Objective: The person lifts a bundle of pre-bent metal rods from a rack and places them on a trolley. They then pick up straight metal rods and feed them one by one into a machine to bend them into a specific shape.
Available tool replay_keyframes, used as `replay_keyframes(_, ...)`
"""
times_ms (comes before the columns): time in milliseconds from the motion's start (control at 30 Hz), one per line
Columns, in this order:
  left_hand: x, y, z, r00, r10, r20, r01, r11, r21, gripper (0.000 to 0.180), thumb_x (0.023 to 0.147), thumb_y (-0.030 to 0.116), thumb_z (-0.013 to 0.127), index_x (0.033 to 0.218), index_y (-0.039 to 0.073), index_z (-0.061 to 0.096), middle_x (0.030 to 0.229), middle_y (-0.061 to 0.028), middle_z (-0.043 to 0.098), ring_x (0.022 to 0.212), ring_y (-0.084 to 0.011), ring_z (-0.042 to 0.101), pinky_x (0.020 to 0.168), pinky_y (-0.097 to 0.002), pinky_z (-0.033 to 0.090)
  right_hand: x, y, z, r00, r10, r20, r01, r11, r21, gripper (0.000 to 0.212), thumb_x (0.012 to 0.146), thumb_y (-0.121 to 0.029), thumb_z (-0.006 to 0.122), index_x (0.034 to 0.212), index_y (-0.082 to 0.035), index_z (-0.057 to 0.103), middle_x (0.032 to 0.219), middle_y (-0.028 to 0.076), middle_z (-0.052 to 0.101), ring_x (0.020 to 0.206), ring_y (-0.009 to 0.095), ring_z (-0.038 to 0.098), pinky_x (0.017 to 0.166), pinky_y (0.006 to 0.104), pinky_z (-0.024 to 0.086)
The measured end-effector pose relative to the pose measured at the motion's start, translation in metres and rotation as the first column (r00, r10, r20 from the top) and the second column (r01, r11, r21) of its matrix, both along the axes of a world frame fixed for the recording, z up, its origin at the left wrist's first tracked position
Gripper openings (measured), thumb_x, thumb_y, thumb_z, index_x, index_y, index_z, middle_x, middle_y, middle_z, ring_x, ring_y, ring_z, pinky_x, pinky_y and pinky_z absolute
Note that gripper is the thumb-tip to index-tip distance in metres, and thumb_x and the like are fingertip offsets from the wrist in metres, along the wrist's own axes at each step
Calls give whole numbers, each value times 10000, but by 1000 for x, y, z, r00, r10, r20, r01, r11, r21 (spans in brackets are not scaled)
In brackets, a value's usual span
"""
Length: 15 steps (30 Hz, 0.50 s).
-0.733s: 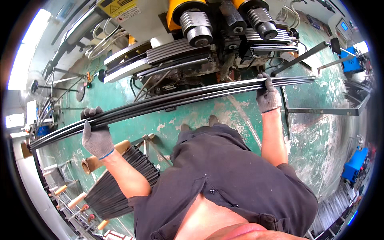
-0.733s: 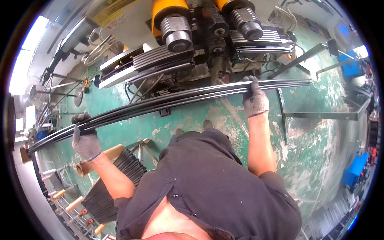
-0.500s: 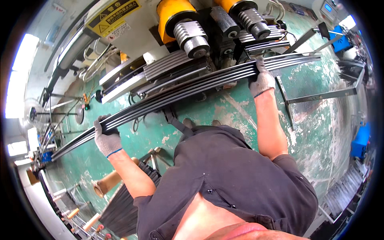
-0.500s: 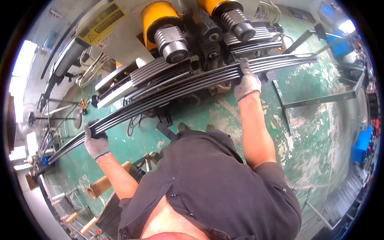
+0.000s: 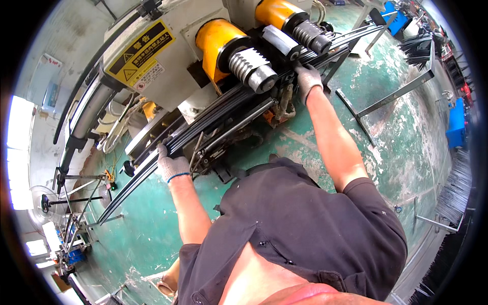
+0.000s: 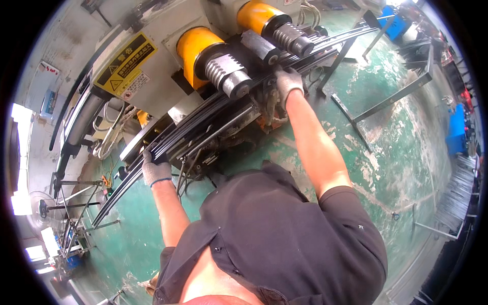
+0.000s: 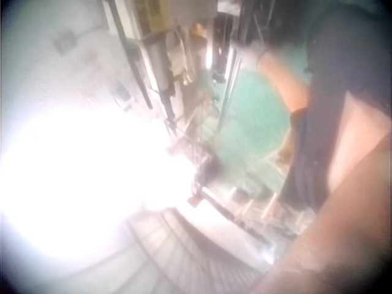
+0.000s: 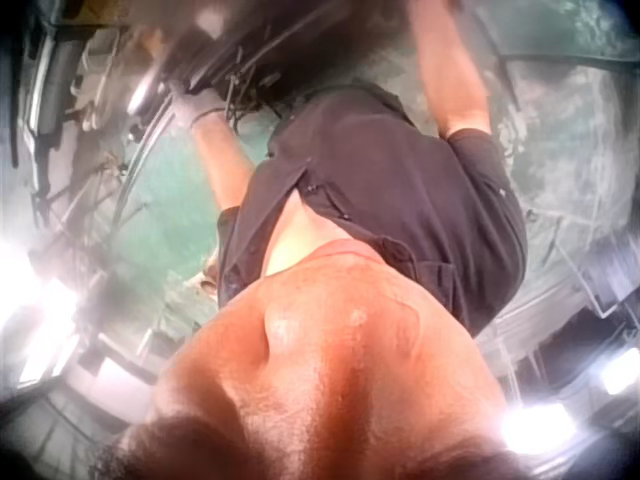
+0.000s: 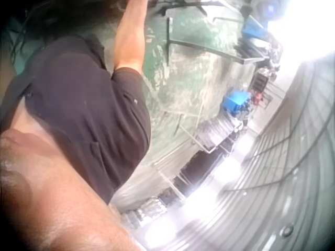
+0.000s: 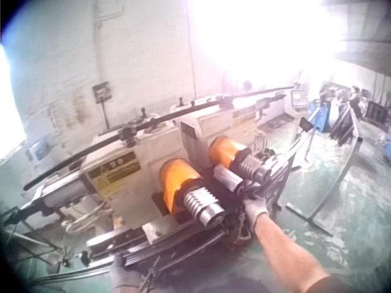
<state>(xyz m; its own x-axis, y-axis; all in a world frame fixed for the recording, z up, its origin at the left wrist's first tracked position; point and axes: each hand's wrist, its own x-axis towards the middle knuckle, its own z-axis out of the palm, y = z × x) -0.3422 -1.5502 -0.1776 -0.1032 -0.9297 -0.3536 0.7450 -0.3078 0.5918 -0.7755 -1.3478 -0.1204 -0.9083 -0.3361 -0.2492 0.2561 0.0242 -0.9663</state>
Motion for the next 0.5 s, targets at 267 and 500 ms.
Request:
replay_keyframes(267,-30,18,34,996,-58,-67,61,997,40,351,1093,286,576,1250,-21,640,1265,-184,688,1247,-330,631,1181,-487,450,-12,-22,-20,998,-33,-58,42,987,157,539,951,-468,737,1170,24,761,1024,106,755,892,180,610,836,382,489)
replay_keyframes(500,21,-10,0,982,-136,-134,129,990,-65,301,1092,200,526,1243,-14,674,1279,-169,719,1218,-319,666,1094,-501,516,-4,-35,-6,976,-84,-203,139,952,274,385,935,-313,664,1005,48,776,888,150,759,817,210,685,777,399,513)
